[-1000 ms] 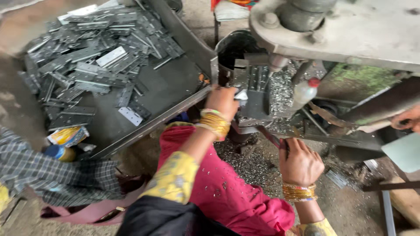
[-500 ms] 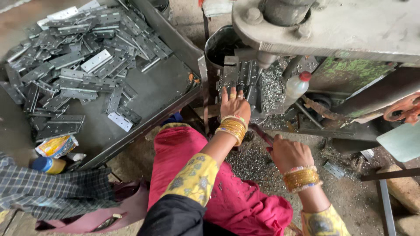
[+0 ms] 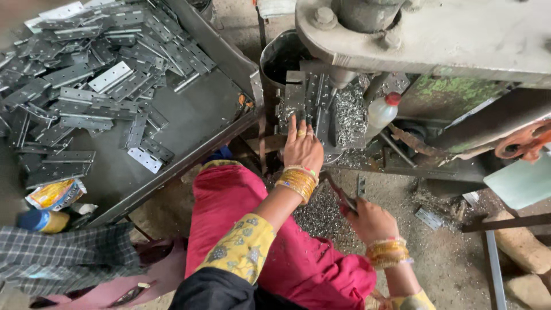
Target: The person repeatedly picks up metal hinge pieces from a tray, places them under a drill press, and operates the machine to drill holes. The person then removes the processed pieces and places them back into the tray. The task is performed continuously throughout the clip.
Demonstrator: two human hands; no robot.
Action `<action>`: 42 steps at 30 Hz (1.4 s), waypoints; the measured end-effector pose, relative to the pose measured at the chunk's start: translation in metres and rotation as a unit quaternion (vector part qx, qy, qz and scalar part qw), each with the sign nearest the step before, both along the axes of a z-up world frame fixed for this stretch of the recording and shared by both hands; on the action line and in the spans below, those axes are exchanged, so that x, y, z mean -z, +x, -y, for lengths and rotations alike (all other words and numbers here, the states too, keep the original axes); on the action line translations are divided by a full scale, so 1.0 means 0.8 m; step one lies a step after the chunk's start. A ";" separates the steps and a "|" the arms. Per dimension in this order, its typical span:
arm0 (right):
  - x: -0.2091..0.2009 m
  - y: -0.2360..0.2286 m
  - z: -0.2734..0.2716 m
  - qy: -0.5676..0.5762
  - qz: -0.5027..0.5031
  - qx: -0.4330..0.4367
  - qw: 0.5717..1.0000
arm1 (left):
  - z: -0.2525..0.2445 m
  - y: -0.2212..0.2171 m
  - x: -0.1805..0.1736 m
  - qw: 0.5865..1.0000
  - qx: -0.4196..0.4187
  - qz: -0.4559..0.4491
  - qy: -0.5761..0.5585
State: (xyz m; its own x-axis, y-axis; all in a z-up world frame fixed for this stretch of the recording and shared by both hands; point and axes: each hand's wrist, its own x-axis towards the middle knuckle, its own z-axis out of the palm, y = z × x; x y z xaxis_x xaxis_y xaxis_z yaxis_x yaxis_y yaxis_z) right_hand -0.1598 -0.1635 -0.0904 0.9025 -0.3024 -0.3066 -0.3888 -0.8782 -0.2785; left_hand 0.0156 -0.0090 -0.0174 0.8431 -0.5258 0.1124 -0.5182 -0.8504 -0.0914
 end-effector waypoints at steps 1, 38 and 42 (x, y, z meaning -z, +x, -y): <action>0.001 -0.008 -0.009 0.005 0.003 -0.001 1.000 | 0.000 -0.004 0.004 1.000 0.004 0.002 0.014; 0.081 -0.015 -0.011 0.183 -0.009 0.076 0.980 | -0.024 -0.009 -0.026 0.999 0.003 -0.040 -0.025; 0.060 -0.012 0.005 0.090 0.019 0.028 0.995 | 0.002 0.015 -0.034 0.997 -0.001 -0.075 0.036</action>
